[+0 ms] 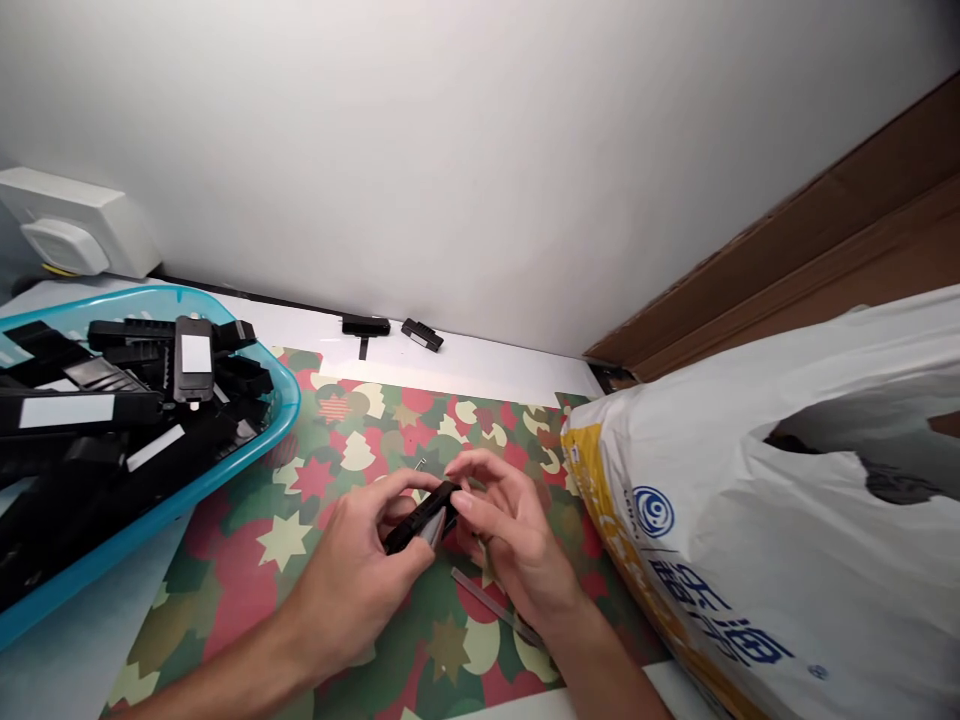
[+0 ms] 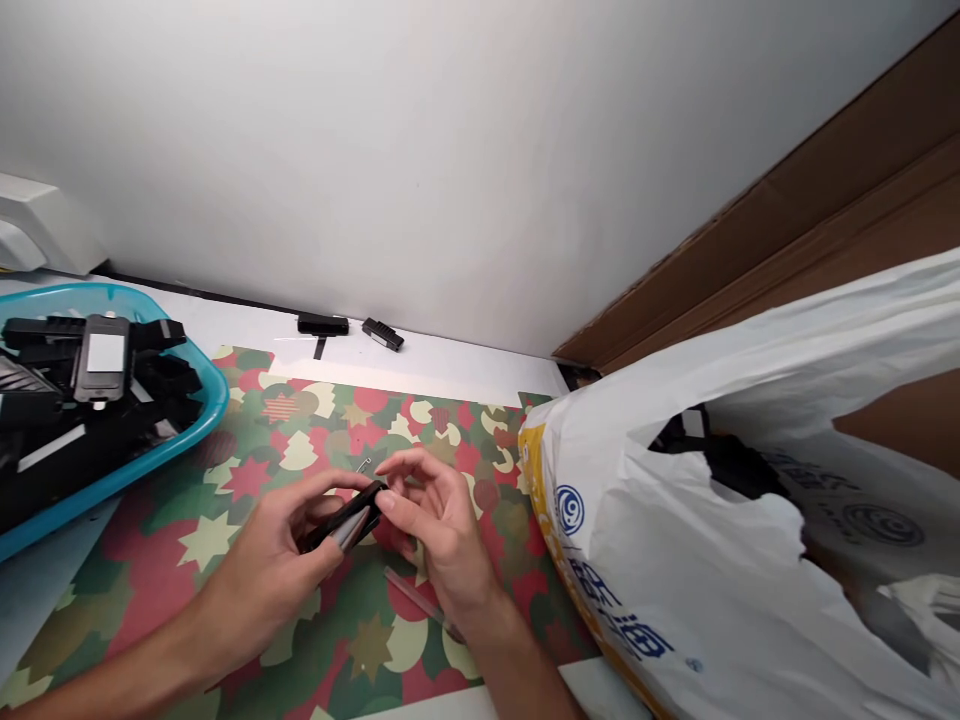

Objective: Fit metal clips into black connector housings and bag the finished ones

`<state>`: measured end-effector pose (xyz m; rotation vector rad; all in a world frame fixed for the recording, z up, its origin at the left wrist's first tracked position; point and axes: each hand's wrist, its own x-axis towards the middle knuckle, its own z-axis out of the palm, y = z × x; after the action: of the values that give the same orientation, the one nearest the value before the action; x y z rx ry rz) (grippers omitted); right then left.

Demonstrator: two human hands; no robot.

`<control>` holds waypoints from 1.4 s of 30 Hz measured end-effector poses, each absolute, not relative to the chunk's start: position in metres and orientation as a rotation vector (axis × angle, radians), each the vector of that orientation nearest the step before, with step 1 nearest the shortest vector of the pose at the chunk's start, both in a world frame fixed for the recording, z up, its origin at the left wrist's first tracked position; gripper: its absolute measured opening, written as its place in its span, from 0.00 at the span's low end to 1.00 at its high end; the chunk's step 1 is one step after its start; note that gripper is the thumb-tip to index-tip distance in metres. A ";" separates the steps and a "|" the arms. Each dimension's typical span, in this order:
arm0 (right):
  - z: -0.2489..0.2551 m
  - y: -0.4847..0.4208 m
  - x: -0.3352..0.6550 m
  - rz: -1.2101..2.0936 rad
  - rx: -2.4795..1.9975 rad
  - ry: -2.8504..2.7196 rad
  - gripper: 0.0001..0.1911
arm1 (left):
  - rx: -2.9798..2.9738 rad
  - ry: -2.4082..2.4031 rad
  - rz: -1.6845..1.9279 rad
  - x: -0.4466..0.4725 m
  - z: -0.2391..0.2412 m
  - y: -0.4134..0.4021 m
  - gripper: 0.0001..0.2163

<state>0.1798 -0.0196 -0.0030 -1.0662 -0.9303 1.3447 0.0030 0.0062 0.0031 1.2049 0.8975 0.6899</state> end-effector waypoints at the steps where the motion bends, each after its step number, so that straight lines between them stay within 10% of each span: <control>1: -0.003 -0.019 0.181 1.368 -1.051 -0.954 0.14 | 1.186 0.875 0.700 0.003 0.003 0.006 0.14; 26: -0.005 -0.025 0.185 1.288 -1.054 -1.157 0.10 | 1.209 0.899 0.773 -0.002 0.001 0.009 0.09; 42: -0.002 -0.031 0.188 1.254 -1.010 -1.401 0.27 | 1.134 0.684 0.576 -0.005 0.005 0.015 0.15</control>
<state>0.1881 -0.0315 -0.0022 -1.0103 -1.4008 1.2536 -0.0054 0.0150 0.0051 1.1342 0.6839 0.5765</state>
